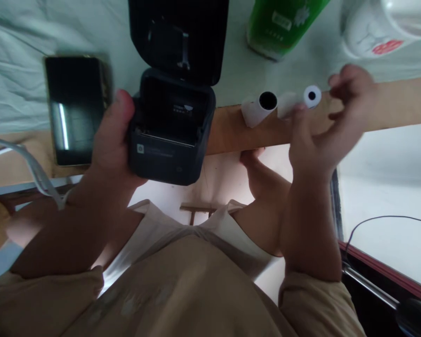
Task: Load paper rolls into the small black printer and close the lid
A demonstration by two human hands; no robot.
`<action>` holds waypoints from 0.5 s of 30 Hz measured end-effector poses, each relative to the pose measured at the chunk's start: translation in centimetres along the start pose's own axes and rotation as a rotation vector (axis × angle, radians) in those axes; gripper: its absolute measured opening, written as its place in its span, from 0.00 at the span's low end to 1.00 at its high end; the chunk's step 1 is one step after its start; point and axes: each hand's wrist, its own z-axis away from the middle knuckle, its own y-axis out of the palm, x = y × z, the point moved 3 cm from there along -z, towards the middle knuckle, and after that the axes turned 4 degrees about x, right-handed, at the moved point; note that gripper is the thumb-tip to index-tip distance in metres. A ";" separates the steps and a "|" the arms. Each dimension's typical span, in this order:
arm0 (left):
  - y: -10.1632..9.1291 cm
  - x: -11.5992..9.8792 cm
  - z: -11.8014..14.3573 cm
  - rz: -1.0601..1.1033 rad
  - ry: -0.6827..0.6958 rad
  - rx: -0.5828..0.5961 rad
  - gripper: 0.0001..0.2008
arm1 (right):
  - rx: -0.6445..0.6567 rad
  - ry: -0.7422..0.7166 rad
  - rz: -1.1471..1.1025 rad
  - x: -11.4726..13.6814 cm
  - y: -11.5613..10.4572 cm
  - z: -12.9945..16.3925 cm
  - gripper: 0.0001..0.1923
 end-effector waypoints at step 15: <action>-0.2 0.0 0.1 0.080 0.022 0.019 0.25 | 0.132 0.060 -0.444 2.3 5.2 0.3 0.33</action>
